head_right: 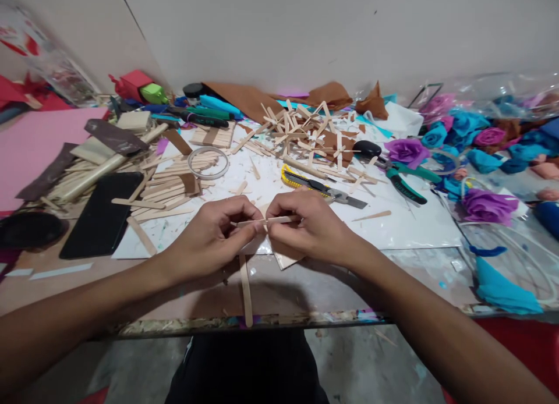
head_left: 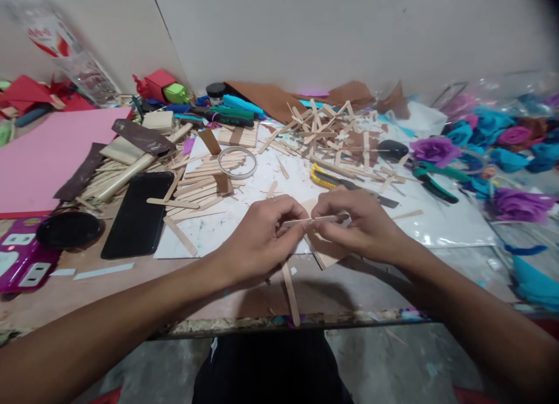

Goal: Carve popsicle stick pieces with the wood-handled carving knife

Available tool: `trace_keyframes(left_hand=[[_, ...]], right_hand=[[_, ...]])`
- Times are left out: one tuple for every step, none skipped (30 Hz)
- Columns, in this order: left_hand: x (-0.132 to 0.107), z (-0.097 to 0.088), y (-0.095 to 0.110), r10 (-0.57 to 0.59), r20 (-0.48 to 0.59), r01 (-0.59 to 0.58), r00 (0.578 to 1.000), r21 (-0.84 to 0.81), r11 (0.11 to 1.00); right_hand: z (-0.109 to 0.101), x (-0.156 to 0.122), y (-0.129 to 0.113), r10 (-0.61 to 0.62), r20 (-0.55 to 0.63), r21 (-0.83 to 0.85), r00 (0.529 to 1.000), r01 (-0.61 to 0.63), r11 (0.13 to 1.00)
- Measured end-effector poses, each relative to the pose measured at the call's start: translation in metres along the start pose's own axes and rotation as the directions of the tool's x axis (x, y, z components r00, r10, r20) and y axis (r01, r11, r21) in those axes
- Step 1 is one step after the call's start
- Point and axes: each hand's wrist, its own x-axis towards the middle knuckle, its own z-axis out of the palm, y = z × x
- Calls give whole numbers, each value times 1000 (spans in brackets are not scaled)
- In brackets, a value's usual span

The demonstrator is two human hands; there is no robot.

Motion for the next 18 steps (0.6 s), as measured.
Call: trace_keyframes(left_hand=[[0,0,0,25,-2,-24,1000,38,999],[0,-1,1,46,-3,-45,999,69,997],[0,-1,1,62,-4,-62,998,90,994],[0,-1,1,74,-3,-74,997,102,992],[0,-1,1,84,1,-83,997,111,990],[0,-1,1,94,3,-93,996,121,988],[0,-1,1,107,4,-106,994,134,985],[0,0,1,123,3,-123,992,150,981],[0,0,0,146,-2,-143,989,169,975],[-1,0,0,170,-7,-165,985,188,968],[-1,0,0,196,-13,-189,980,207,960],[-1,0,0,221,-18,-212,975,223,952],[-1,0,0,241,-20,-230,970,235,944],[-2,0,0,256,-22,-243,966,245,939],[-2,0,-1,265,-23,-251,964,252,935],[-2,0,-1,266,-24,-252,964,256,933],[-2,0,-1,260,-27,-245,965,254,936],[-2,0,-1,243,-31,-229,969,244,942]], right_hand=[[1,0,0,0,3,-7,1000,0,1000],[1,0,0,-1,5,-12,1000,1,1000],[2,0,0,3,6,-13,1000,-3,1000],[2,-1,0,13,10,-10,1000,-13,1000],[3,-1,0,26,16,-4,1000,-26,1000],[3,-1,0,46,23,5,999,-46,999],[4,-2,0,68,30,17,997,-69,997],[4,-2,0,90,35,31,995,-91,995],[5,-3,0,110,37,47,993,-112,993],[5,-3,0,127,37,64,991,-130,989],[5,-3,0,141,35,81,989,-144,986],[6,-3,-1,152,31,96,988,-154,983],[6,-3,-1,156,24,110,987,-158,981],[7,-3,-2,162,18,121,987,-163,979],[7,-3,-2,167,13,130,986,-167,977],[7,-3,-2,172,12,137,985,-172,976],[7,-3,-2,174,12,141,985,-174,975],[7,-3,-2,174,13,140,985,-174,975]])
